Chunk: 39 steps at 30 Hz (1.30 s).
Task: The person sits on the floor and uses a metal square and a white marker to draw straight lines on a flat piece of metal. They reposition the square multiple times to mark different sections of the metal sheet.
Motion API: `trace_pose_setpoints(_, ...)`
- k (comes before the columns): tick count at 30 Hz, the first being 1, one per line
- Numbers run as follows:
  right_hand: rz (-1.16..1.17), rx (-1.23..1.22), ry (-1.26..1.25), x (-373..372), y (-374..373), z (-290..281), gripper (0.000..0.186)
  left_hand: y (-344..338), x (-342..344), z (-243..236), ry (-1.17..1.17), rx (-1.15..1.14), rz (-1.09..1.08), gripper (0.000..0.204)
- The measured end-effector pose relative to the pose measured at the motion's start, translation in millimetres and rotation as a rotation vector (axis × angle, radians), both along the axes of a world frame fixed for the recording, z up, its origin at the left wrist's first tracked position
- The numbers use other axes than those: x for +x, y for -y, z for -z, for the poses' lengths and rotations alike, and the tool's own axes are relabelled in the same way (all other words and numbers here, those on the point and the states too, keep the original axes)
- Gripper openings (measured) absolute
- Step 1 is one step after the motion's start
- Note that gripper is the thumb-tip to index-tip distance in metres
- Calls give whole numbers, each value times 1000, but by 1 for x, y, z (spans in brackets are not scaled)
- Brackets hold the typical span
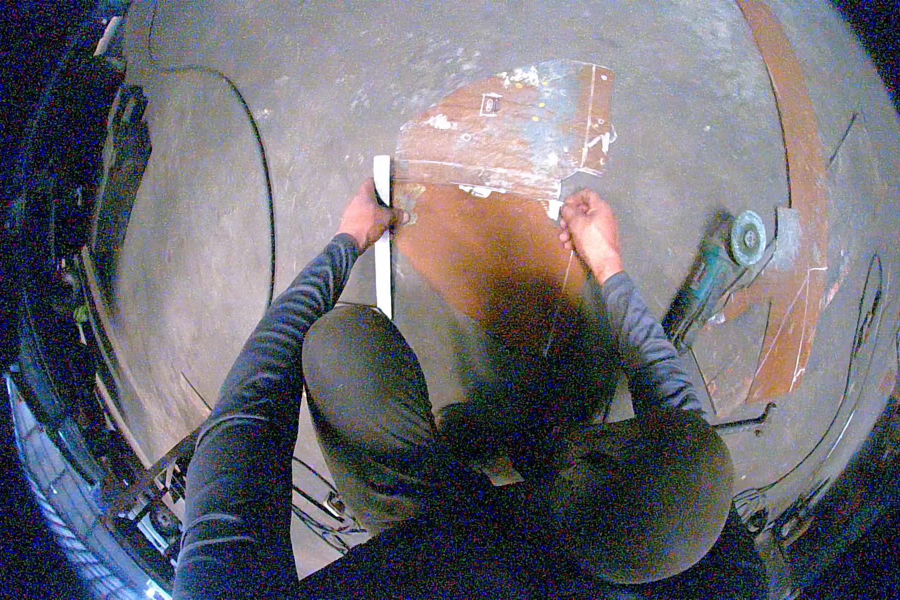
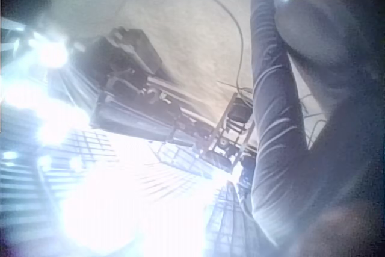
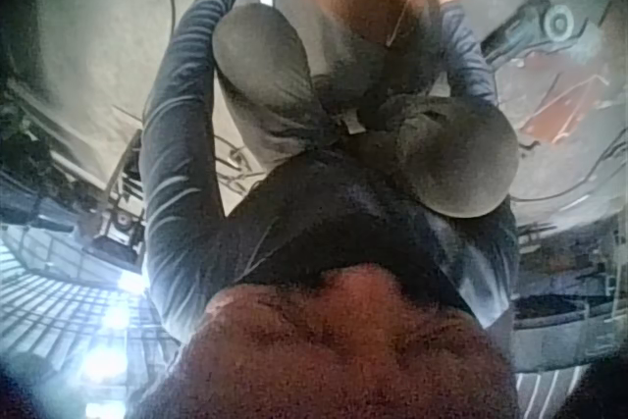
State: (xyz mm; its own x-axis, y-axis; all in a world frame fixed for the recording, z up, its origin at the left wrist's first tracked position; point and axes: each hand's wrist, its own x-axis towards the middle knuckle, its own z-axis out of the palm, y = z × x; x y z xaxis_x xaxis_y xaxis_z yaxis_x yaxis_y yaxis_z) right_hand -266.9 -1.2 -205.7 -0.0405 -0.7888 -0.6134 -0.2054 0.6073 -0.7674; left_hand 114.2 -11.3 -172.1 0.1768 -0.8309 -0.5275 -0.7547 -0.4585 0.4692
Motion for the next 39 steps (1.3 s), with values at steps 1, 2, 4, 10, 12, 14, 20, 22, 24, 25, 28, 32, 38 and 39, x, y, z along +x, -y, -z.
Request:
trace_pose_setpoints(1, -29, 0, -55, 4, 3, -9, 13, -1, 2, 0, 2, -2, 7, 75)
trace_pose_setpoints(2, -59, -1, -110, 7, 5, -15, 14, -1, 4, 0, 19, 18, 1, 75)
trace_pose_setpoints(4, -121, -25, -208, 11, 9, -17, 10, 1, 4, -2, 51, 57, -8, 75)
trace_pose_setpoints(10, -229, -34, -389, 14, 22, -23, 8, 5, -8, -14, 147, 109, -12, 73)
trace_pose_setpoints(12, -310, 41, -358, 8, 24, -21, 9, 2, 3, 0, 130, 47, 3, 74)
trace_pose_setpoints(14, -418, 248, -239, -1, 26, -35, 11, 3, 1, -2, 75, 91, -5, 76)
trace_pose_setpoints(20, -143, 195, 45, -3, -42, -63, 7, 0, 7, 13, 60, 10, -15, 76)
trace_pose_setpoints(22, -148, 233, 103, -3, -74, -44, 7, -2, 12, 20, 65, 15, 14, 76)
trace_pose_setpoints(24, -183, 162, 143, -4, -102, -15, 11, 3, 14, 25, 34, -33, 35, 76)
trace_pose_setpoints(25, -224, 82, 160, -1, -118, 7, 14, 0, 18, 28, 6, -71, 34, 75)
trace_pose_setpoints(28, -373, -74, 158, 4, -138, 10, 17, -1, 9, 16, 16, -41, 32, 77)
trace_pose_setpoints(32, -420, 76, 138, 11, -153, 0, 16, 2, 8, 6, 120, 38, 96, 76)
trace_pose_setpoints(38, -453, 32, 172, 13, -157, -31, 23, 15, -12, -14, 69, 161, 318, 76)
trace_pose_setpoints(39, -450, 40, 200, 11, -156, -37, 23, 24, -29, -23, 50, 144, 370, 79)
